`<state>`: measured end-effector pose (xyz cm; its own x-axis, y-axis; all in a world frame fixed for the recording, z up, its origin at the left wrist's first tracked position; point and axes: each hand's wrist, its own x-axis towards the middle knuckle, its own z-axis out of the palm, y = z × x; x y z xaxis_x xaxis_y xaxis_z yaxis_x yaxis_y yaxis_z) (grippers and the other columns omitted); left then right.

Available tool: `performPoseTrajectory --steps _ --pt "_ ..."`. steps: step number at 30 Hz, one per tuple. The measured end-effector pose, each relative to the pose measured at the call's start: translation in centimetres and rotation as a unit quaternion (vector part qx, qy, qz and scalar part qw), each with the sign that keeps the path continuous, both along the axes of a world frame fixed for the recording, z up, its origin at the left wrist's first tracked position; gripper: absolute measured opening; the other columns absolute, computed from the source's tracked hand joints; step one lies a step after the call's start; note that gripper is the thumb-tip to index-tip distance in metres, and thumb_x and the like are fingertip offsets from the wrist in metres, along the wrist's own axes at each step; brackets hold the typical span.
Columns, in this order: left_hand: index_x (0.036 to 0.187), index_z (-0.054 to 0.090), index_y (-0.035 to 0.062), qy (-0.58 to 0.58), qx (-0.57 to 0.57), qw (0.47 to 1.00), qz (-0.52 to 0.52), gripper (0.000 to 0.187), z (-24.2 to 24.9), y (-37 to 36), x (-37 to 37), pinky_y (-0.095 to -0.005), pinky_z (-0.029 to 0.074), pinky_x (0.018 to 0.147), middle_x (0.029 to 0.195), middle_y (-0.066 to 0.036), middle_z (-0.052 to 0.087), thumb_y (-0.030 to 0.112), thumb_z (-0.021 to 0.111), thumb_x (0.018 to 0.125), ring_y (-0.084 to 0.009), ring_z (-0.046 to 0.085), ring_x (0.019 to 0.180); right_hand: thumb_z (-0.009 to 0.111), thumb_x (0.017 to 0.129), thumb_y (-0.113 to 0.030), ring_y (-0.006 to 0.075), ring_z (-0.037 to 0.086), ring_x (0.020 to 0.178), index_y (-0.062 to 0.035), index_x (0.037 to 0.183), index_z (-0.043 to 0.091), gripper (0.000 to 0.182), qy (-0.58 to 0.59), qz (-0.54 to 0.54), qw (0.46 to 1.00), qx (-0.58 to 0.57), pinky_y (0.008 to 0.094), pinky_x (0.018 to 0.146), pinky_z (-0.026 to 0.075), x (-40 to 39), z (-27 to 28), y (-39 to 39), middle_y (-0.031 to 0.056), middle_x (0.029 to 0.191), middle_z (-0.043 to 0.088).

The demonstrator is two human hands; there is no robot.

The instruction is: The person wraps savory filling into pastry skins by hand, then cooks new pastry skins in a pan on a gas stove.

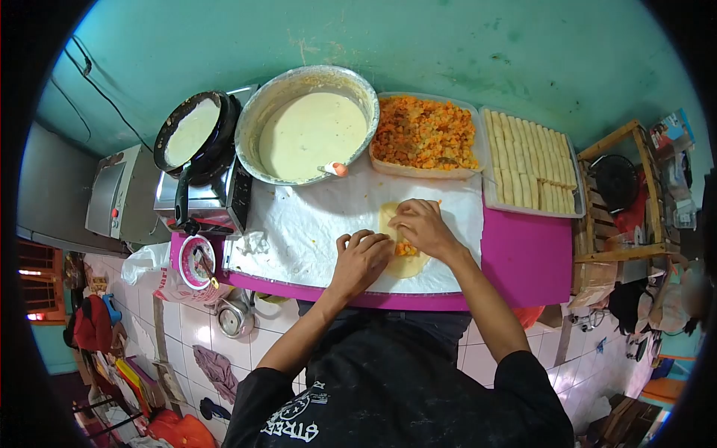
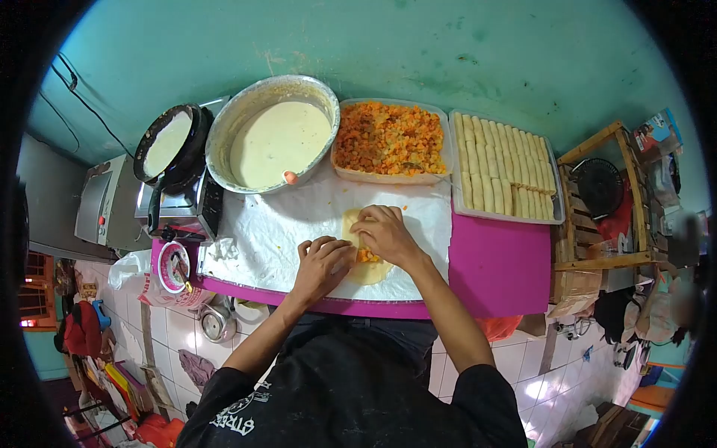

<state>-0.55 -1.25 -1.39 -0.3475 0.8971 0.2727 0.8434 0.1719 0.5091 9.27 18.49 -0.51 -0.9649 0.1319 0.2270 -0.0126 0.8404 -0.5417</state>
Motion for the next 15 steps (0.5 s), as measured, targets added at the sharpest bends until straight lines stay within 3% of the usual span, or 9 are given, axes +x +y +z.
performPoseTrajectory --steps 2,5,9,11,12,15 --pt "0.115 0.067 0.0179 0.009 0.006 1.000 0.002 0.036 -0.3 0.0 0.1 -0.0434 0.032 0.098 0.121 0.003 0.064 0.022 0.075 0.080 -0.0204 0.053 0.119 0.074 0.081 -0.023 0.0234 0.054 0.108 -0.0136 0.099 0.071 0.020 0.015 -0.126 0.990 -0.058 0.0398 0.098 0.034 -0.1 -0.9 -0.2 0.0045 0.105 0.059" --pt "0.115 0.066 0.0179 0.011 0.010 1.000 0.010 0.035 -0.6 0.0 0.3 -0.0436 0.032 0.098 0.121 0.003 0.064 0.021 0.075 0.080 -0.0206 0.053 0.119 0.076 0.080 -0.030 0.0244 0.053 0.106 -0.0133 0.106 0.069 0.032 0.011 -0.201 0.978 -0.053 0.0409 0.097 0.032 -1.1 -1.5 -0.8 0.0047 0.104 0.056" --pt "0.115 0.067 0.0187 0.009 -0.001 1.000 0.013 0.037 -0.8 0.1 0.2 -0.0438 0.032 0.099 0.125 0.001 0.062 0.023 0.076 0.080 -0.0222 0.051 0.121 0.077 0.077 -0.032 0.0243 0.051 0.105 -0.0143 0.106 0.067 0.036 0.030 -0.209 0.977 -0.010 0.0421 0.095 0.031 -3.5 -2.1 -1.7 0.0050 0.105 0.054" --pt "0.125 0.062 0.0147 0.044 -0.043 0.998 -0.002 0.051 -0.8 0.1 0.0 -0.0473 0.029 0.103 0.136 -0.005 0.055 0.036 0.075 0.081 -0.0278 0.044 0.131 0.079 0.076 -0.034 0.0234 0.050 0.105 -0.0145 0.104 0.065 0.037 0.017 -0.242 0.970 0.012 0.0424 0.094 0.030 -4.9 -2.7 -1.5 0.0047 0.106 0.054" --pt "0.125 0.062 0.0147 0.044 -0.043 0.998 -0.004 0.051 -0.7 0.2 -0.2 -0.0473 0.029 0.103 0.136 -0.005 0.055 0.036 0.075 0.081 -0.0278 0.044 0.131 0.077 0.077 -0.032 0.0240 0.052 0.103 -0.0142 0.101 0.064 0.033 0.032 -0.251 0.968 0.004 0.0426 0.092 0.030 -5.2 -2.6 -1.5 0.0048 0.105 0.055" --pt "0.142 0.044 0.0032 0.029 -0.094 0.995 -0.028 0.083 -0.7 0.8 -1.8 -0.0544 0.022 0.108 0.151 -0.012 0.040 0.059 0.065 0.084 -0.0357 0.028 0.142 0.075 0.080 -0.030 0.0254 0.053 0.102 -0.0146 0.103 0.065 0.029 0.053 -0.268 0.962 -0.004 0.0440 0.092 0.032 -4.2 -2.2 -0.8 0.0056 0.105 0.057"
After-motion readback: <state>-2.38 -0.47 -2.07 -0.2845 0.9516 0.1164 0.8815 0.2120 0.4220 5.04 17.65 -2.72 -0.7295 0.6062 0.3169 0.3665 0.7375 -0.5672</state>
